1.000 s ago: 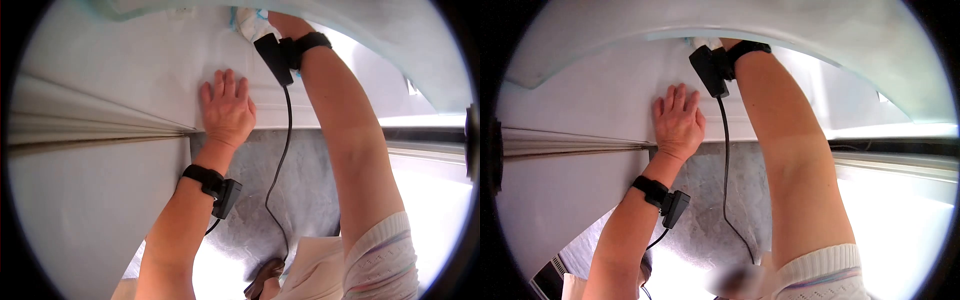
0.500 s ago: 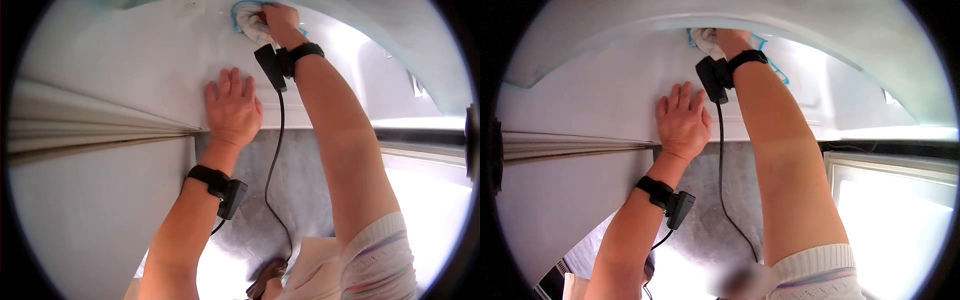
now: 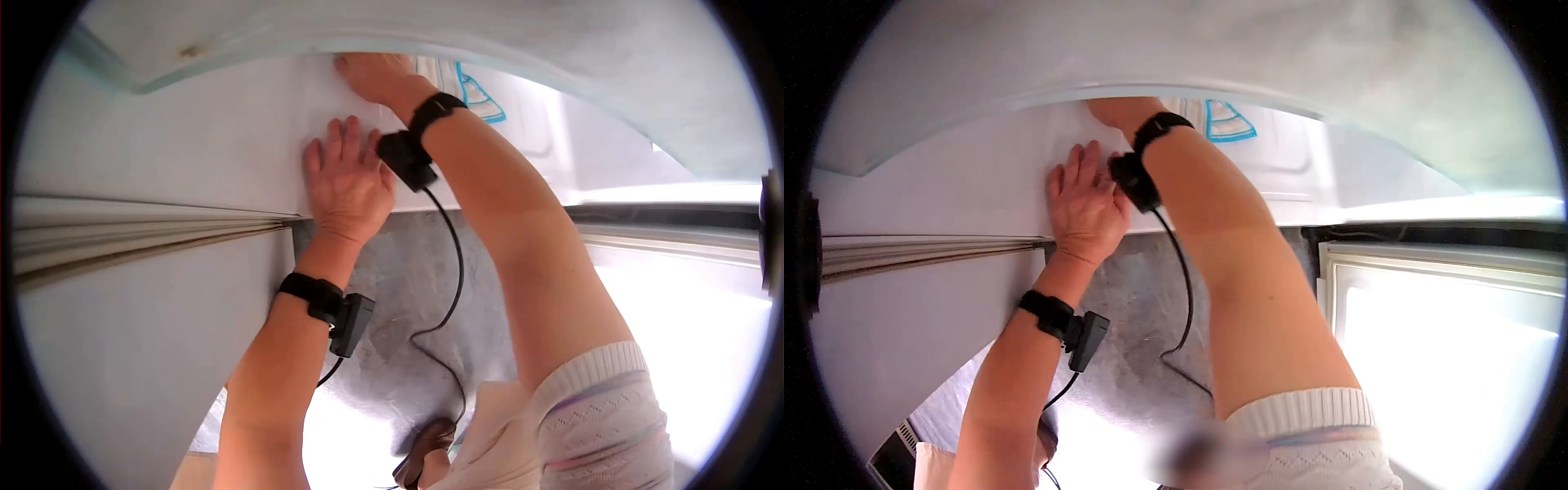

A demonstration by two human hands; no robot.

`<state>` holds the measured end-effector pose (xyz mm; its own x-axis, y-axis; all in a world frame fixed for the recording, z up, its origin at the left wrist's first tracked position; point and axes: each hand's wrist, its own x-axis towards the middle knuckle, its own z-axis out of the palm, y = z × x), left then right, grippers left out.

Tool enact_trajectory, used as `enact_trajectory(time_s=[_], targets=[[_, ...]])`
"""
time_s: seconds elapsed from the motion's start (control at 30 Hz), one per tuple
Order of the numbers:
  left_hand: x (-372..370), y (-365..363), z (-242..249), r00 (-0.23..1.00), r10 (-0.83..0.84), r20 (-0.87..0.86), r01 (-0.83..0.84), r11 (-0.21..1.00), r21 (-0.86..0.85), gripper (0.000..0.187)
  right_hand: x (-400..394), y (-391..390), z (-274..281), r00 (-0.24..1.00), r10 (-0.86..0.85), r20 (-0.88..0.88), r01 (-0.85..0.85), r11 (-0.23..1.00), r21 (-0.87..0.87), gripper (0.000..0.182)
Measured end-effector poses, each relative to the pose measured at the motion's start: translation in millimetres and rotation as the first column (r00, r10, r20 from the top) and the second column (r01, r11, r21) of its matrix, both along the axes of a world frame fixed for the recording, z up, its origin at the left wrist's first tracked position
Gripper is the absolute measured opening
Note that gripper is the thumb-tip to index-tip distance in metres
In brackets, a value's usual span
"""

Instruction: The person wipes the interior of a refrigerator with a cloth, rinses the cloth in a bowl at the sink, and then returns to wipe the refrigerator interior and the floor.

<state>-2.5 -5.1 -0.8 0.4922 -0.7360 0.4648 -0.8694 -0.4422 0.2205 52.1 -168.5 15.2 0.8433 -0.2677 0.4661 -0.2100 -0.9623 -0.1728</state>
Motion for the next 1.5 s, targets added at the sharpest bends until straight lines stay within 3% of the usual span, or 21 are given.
enact_trajectory(time_s=[0.1,0.17,0.2,0.23,0.27,0.3,0.47,0.5,0.53,0.73,0.83,0.97,1.03,1.07,1.1,1.13,1.2,1.23,1.3,1.47,1.5], targets=[[0.2,0.5,0.9,1.000,-0.007,-0.009,0.007,1.000,-0.001,0.031,-40.1,-49.8,-24.5,0.996,-0.074,-0.048,0.078,0.994,0.079,0.032],[-0.2,0.7,0.6,1.000,-0.008,-0.004,0.008,1.000,-0.006,0.030,-89.3,-79.4,-12.9,0.923,-0.266,-0.277,0.214,0.956,-0.203,0.029],[-0.3,0.5,0.9,1.000,-0.009,0.003,0.009,1.000,-0.006,0.029,-123.4,-95.7,-3.6,0.812,-0.409,-0.416,0.114,0.810,-0.575,0.025],[-1.1,1.6,1.3,1.000,-0.008,0.002,0.008,1.000,-0.006,0.029,-168.4,-133.1,-21.2,0.897,-0.300,-0.324,0.073,0.824,-0.562,0.026],[-1.7,2.0,4.5,1.000,-0.002,-0.011,0.002,1.000,0.004,0.028,-199.0,-156.7,-12.6,0.827,-0.369,-0.424,0.145,0.869,-0.474,0.028],[-3.6,0.7,6.7,1.000,-0.001,-0.028,0.002,1.000,0.011,0.028,-215.8,-154.4,-1.1,0.871,-0.385,-0.305,0.338,0.920,-0.196,0.031],[-0.3,0.6,3.8,0.999,-0.005,0.034,0.005,1.000,-0.003,0.028,-156.2,-98.3,-0.1,0.741,-0.421,-0.523,0.482,0.876,-0.021,0.027],[-2.2,-0.9,6.5,0.999,0.000,0.041,0.000,1.000,-0.001,0.029,-135.3,-73.5,-3.8,0.761,-0.428,-0.487,0.432,0.895,-0.111,0.028],[-2.0,0.2,6.5,0.999,-0.013,0.041,0.013,1.000,0.001,0.029,-121.8,-67.9,-43.5,0.953,-0.291,-0.090,0.255,0.924,-0.285,0.027],[6.6,6.1,-5.6,1.000,-0.002,-0.030,0.000,0.999,-0.044,0.031,-175.2,43.1,-3.3,0.990,0.001,-0.142,0.043,0.953,0.301,0.029],[8.0,6.6,-3.9,0.999,-0.010,-0.045,0.008,0.999,-0.042,0.030,-213.6,63.8,28.0,0.974,-0.001,-0.226,0.103,0.891,0.442,0.031],[11.1,7.4,-6.5,1.000,-0.017,-0.001,0.017,1.000,-0.001,0.029,-243.8,73.8,18.7,0.993,-0.052,-0.104,0.092,0.899,0.429,0.031],[16.8,8.1,-12.9,0.994,-0.056,-0.090,0.056,0.998,-0.001,0.031,-249.9,79.1,34.8,0.957,-0.233,-0.175,0.263,0.429,0.864,0.023],[11.7,8.3,-7.4,0.995,-0.075,-0.067,0.076,0.997,0.008,0.031,-254.7,79.6,37.3,0.956,-0.251,-0.154,0.250,0.417,0.874,0.023],[-1.8,9.1,3.1,0.900,-0.157,-0.407,0.130,0.987,-0.093,0.031,-259.4,80.0,38.3,0.951,-0.309,-0.014,0.018,0.010,1.000,0.021],[-17.2,7.9,15.4,0.685,-0.240,-0.688,0.139,0.970,-0.200,0.032,-264.3,80.3,39.8,0.907,-0.411,0.091,-0.258,-0.373,0.891,0.020],[-50.3,0.7,55.6,0.003,-0.320,-0.947,0.128,0.940,-0.317,0.036,-269.6,83.4,46.5,0.872,-0.458,0.176,-0.408,-0.477,0.779,0.023],[-55.5,-1.1,62.7,0.018,-0.312,-0.950,0.143,0.941,-0.306,0.036,-267.9,85.1,49.9,0.839,-0.510,0.192,-0.475,-0.513,0.715,0.024],[-61.0,-6.8,74.9,-0.479,-0.152,-0.864,0.285,0.905,-0.317,0.041,-262.7,83.4,49.2,0.774,-0.584,0.244,-0.589,-0.525,0.614,0.025],[-44.0,-23.2,101.2,-0.148,-0.244,-0.958,0.057,0.965,-0.254,0.032,-227.6,60.2,58.7,0.674,-0.681,0.286,-0.680,-0.421,0.601,0.026],[-32.7,-26.9,105.2,-0.043,-0.300,-0.953,0.000,0.954,-0.301,0.028,-223.8,53.3,62.5,0.728,-0.631,0.268,-0.507,-0.232,0.830,0.026]])
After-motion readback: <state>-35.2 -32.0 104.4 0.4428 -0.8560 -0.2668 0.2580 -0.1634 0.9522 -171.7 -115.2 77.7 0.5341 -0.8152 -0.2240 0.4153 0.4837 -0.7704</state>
